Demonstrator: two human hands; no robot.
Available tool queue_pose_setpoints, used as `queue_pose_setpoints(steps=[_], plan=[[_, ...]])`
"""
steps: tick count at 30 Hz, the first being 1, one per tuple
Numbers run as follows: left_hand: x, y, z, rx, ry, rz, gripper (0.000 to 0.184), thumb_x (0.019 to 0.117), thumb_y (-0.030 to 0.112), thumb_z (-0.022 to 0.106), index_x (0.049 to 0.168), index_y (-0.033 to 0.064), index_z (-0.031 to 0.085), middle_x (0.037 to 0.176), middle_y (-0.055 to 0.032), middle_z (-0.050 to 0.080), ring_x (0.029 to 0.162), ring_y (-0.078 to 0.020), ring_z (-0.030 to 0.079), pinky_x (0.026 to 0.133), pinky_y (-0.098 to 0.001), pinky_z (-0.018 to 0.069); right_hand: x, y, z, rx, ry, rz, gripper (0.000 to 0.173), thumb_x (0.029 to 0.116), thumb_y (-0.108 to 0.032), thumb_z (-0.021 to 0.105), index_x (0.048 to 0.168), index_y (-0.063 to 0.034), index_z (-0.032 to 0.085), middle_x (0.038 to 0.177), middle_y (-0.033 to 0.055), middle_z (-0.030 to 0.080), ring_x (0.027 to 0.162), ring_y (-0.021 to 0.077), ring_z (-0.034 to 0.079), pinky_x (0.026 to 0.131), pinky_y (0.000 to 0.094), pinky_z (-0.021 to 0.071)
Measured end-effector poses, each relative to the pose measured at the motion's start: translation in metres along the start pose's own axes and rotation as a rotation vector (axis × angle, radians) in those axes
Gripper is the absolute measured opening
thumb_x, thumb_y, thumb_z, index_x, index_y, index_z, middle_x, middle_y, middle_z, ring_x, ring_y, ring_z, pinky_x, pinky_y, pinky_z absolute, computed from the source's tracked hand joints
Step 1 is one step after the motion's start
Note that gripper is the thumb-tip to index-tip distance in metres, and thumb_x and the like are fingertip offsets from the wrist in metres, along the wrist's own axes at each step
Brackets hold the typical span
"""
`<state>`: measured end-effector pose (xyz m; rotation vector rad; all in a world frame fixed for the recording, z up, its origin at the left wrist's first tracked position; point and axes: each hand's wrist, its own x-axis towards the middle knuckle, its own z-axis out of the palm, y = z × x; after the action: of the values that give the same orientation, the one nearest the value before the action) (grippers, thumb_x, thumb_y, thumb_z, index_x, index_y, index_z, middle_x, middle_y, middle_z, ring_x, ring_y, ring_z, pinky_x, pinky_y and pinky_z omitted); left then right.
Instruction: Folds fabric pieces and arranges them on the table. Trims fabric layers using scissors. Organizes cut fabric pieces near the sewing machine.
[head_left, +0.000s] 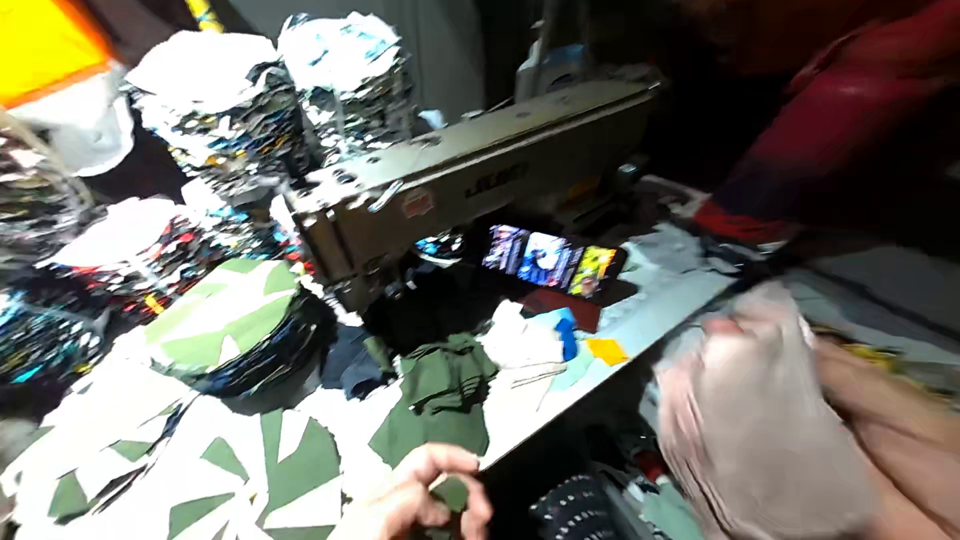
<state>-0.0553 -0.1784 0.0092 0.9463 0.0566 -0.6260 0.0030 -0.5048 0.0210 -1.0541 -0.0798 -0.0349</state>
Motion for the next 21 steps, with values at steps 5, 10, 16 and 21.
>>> queue_pose_setpoints(steps=[5, 10, 16, 21], plan=[[0.019, 0.013, -0.006, 0.516, 0.103, 0.5, 0.031, 0.1017, 0.002, 0.037, 0.127, 0.0011, 0.053, 0.105, -0.0065, 0.07, 0.092, -0.0148, 0.069, 0.079, -0.0308, 0.0585, -0.041, 0.017, 0.018, -0.246, 0.049, 0.112, 0.03, 0.1087, -0.008, 0.033, 0.124, -0.0115, 0.059, 0.104, -0.001, 0.077, 0.095, 0.011, 0.074, 0.085, 0.0305, 0.0627], [0.052, 0.05, 0.005, 1.218, 0.295, 0.97, 0.031, 0.0971, -0.001, 0.045, 0.118, 0.0044, 0.066, 0.111, -0.0033, 0.07, 0.095, -0.0085, 0.066, 0.082, -0.0267, 0.057, -0.051, 0.019, 0.023, -0.304, 0.049, 0.063, 0.031, 0.1084, -0.006, 0.033, 0.121, -0.0124, 0.061, 0.099, -0.0024, 0.078, 0.092, 0.0123, 0.075, 0.085, 0.0323, 0.0633], [0.082, 0.053, -0.001, 1.646, 0.118, 0.551, 0.053, 0.1105, 0.027, 0.04, 0.161, 0.0123, 0.033, 0.16, -0.0078, 0.043, 0.15, -0.0269, 0.038, 0.121, -0.0622, 0.0279, -0.059, 0.023, 0.024, -0.303, -0.03, 0.062, 0.031, 0.1062, -0.001, 0.034, 0.122, -0.0141, 0.058, 0.102, -0.0055, 0.077, 0.094, 0.0109, 0.075, 0.088, 0.0335, 0.0626], [0.057, 0.059, 0.007, 1.346, 0.367, 0.845, 0.049, 0.1094, 0.025, 0.04, 0.156, 0.0105, 0.04, 0.148, -0.0031, 0.056, 0.135, -0.0146, 0.054, 0.114, -0.043, 0.0447, -0.07, 0.031, 0.018, -0.286, -0.066, 0.034, 0.031, 0.1056, -0.005, 0.04, 0.121, -0.0193, 0.063, 0.103, -0.0099, 0.077, 0.094, 0.0059, 0.073, 0.088, 0.0309, 0.0616]])
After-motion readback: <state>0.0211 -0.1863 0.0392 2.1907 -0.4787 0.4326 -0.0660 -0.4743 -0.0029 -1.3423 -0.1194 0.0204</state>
